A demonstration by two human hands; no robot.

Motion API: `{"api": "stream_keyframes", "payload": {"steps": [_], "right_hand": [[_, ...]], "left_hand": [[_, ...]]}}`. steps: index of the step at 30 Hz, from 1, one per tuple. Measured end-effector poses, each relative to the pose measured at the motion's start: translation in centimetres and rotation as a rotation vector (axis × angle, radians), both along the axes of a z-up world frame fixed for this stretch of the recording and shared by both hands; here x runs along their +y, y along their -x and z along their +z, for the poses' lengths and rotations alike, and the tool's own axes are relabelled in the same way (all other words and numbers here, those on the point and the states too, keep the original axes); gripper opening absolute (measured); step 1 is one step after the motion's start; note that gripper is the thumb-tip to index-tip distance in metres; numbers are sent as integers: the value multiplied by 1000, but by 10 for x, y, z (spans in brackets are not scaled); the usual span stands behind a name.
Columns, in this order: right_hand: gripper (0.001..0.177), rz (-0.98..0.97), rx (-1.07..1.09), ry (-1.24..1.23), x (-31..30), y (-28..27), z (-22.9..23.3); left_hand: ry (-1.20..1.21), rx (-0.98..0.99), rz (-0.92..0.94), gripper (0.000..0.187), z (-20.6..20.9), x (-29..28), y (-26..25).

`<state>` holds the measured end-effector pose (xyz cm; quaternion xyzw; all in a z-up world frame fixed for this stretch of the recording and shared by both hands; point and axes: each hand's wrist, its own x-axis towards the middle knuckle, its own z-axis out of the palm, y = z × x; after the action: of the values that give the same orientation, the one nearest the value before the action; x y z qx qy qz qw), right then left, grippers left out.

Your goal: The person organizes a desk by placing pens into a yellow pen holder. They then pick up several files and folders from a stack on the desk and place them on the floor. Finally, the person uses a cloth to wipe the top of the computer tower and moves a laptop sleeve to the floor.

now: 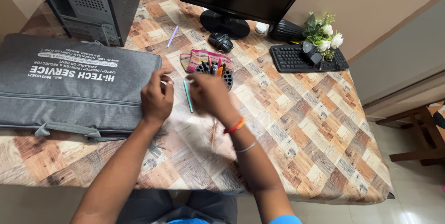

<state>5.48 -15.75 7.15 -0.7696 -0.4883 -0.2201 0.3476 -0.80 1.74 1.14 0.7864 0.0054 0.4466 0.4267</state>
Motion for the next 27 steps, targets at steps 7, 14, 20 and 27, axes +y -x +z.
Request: {"api": "stream_keyframes", "payload": {"steps": [7,14,20,27], "right_hand": [[10,-366,-64,541,51,-1,-115],[54,-67,440,815,33,9,-62],[77,167,578,597,-4,6,24],[81,-29,539,-25,-53,10,78]], "left_hand": [[215,9,-10,25,-3,6,-6],[213,37,-42,26,-4,4,-6],[22,72,-33,29,3,1,0],[-391,73,-235,50,17,-23,14]]}}
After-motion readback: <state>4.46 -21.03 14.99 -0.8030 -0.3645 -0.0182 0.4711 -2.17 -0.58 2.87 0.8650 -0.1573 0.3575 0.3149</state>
